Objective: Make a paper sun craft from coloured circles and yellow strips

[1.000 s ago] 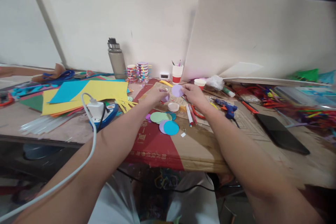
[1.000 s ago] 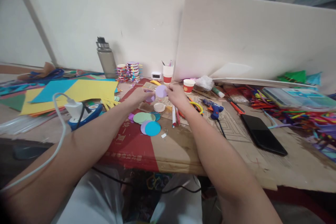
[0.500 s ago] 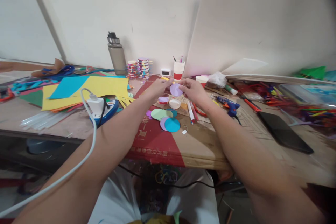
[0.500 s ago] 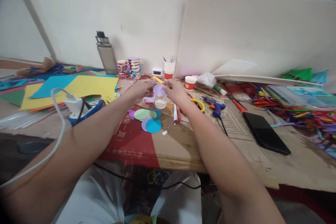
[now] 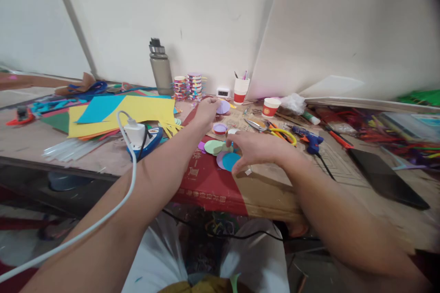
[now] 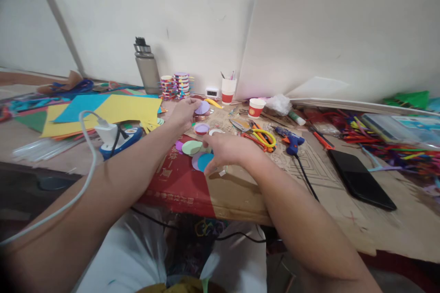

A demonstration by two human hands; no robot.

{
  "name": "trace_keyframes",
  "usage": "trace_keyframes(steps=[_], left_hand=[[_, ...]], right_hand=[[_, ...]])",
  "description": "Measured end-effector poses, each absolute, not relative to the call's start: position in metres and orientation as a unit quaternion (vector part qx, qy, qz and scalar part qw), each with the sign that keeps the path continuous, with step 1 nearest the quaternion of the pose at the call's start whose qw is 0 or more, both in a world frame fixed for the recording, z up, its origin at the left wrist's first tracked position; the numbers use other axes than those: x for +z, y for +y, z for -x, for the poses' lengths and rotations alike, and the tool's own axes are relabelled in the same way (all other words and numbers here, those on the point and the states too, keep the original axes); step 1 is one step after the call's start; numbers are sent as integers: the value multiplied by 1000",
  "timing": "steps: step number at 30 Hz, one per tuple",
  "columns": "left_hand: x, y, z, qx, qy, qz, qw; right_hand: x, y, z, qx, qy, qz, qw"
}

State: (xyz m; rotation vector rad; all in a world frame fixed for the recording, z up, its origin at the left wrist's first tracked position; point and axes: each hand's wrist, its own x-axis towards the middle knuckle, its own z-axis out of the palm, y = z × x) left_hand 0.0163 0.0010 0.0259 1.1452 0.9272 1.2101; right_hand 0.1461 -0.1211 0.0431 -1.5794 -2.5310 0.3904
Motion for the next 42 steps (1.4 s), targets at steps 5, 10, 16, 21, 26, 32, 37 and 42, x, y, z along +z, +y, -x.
trace_keyframes(steps=[5, 10, 16, 21, 26, 32, 37, 42], left_hand=[[24, 4, -18, 521, 368, -477, 604], [28, 2, -18, 493, 333, -428, 681], [30, 1, -17, 453, 303, -403, 735], [36, -4, -17, 457, 245, -357, 777], [38, -8, -16, 427, 180, -367, 806], [30, -5, -15, 357, 168, -406, 825], [24, -8, -21, 342, 162, -437, 816], [26, -13, -22, 357, 157, -450, 803]], right_hand=[[39, -126, -140, 113, -854, 507, 19], [42, -121, -150, 121, -850, 512, 19], [51, -106, -180, 306, -791, 510, 145], [52, -95, -194, 499, -673, 428, 340], [48, -83, -189, 507, -591, 407, 478], [43, -78, -179, 252, -659, 485, 516], [36, -83, -170, 1, -724, 520, 454], [33, -83, -168, -79, -759, 500, 410]])
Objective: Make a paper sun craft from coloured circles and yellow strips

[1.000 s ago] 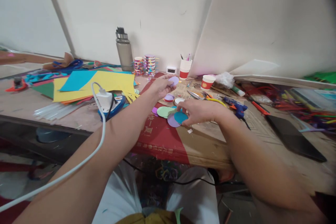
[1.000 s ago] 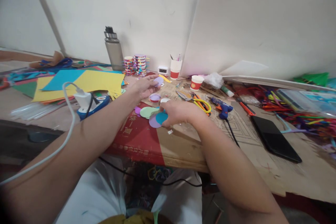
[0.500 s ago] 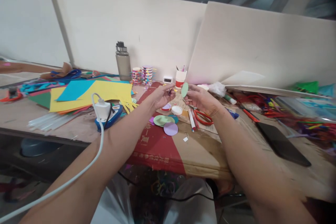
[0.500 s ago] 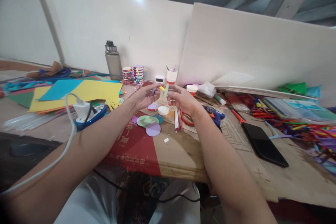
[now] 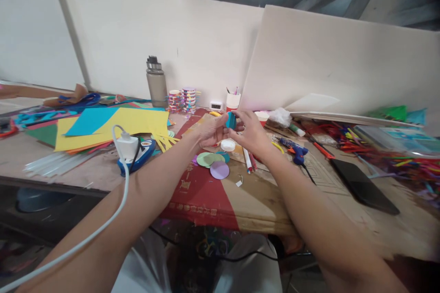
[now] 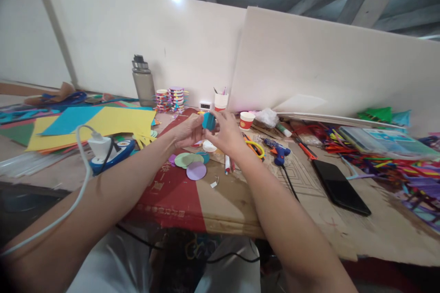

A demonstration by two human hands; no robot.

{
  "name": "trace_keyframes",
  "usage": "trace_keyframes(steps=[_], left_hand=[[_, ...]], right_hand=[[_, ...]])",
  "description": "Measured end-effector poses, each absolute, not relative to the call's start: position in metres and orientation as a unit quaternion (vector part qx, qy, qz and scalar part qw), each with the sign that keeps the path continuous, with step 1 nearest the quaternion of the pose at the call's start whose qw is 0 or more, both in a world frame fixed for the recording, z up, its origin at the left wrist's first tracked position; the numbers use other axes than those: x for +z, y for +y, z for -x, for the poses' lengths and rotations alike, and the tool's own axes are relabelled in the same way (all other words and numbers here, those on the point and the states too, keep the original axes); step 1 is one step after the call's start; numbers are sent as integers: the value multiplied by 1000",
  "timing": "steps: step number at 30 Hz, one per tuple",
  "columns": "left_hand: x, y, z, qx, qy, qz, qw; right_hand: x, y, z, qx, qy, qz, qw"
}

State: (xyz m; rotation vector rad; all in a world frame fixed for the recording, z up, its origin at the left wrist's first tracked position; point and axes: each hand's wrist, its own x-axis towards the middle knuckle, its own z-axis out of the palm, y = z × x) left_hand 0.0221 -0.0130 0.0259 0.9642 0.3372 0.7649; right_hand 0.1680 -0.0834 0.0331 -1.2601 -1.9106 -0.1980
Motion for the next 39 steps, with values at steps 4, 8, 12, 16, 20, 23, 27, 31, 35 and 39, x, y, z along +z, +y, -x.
trace_keyframes(steps=[4, 8, 12, 16, 20, 23, 27, 31, 35, 39], left_hand=[[27, -12, -18, 351, 139, -473, 796], [22, -6, -16, 327, 101, -503, 793], [18, 0, -15, 340, 84, -532, 771], [18, -2, -15, 355, 75, -543, 757], [19, -5, -17, 349, 96, -532, 766], [19, -5, -17, 353, 106, -525, 767], [19, -5, -17, 369, 112, -525, 759], [17, -3, -17, 364, 104, -530, 759], [16, -3, -18, 352, 105, -524, 768], [18, -7, -19, 346, 110, -516, 776]], right_hand=[[32, -82, -168, -126, -749, 501, 416], [31, -81, -168, -116, -751, 486, 432], [30, -80, -168, -124, -764, 459, 437], [31, -80, -169, -141, -776, 438, 431], [31, -76, -171, -113, -777, 446, 430], [32, -74, -172, -64, -765, 457, 449], [35, -75, -174, 6, -762, 461, 454], [34, -73, -176, 20, -760, 461, 457], [30, -71, -176, 28, -746, 466, 475], [29, -73, -173, 57, -726, 478, 491]])
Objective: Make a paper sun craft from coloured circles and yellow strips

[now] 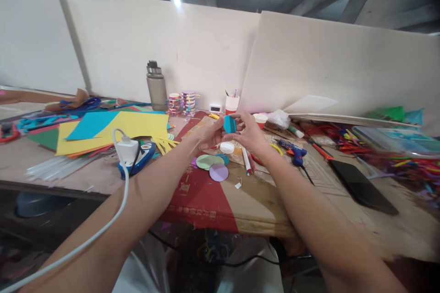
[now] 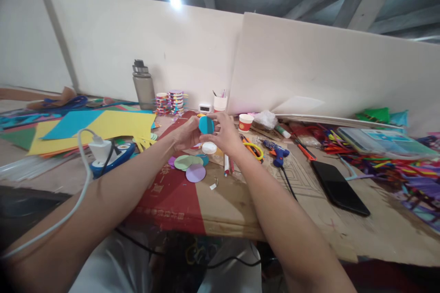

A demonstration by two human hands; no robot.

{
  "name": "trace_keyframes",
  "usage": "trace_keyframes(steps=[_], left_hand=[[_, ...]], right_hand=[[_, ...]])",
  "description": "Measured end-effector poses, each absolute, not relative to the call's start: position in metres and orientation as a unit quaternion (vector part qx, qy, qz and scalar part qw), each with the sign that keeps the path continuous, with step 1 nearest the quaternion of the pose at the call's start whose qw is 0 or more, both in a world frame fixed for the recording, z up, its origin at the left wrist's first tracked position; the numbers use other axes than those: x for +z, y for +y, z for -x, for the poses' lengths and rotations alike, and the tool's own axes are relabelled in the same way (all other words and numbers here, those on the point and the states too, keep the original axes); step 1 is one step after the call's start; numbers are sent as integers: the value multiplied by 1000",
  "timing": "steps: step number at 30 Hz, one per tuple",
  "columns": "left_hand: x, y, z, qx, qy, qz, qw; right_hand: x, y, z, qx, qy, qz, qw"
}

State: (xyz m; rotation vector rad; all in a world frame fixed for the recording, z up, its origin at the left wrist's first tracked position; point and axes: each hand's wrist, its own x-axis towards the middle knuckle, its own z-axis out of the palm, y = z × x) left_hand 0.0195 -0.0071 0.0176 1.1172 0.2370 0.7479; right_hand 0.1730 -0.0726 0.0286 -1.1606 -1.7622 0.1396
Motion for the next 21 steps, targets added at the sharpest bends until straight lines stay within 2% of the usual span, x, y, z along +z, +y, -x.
trace_keyframes(steps=[7, 13, 21], left_hand=[[29, -12, -18, 332, 136, -472, 805], [28, -15, -20, 318, 205, -452, 808], [21, -21, -33, 387, 226, -447, 774]], right_hand=[[32, -71, -173, 149, -693, 463, 533], [22, -59, -179, 75, -689, 497, 522], [21, -56, -180, 252, -557, 513, 602]])
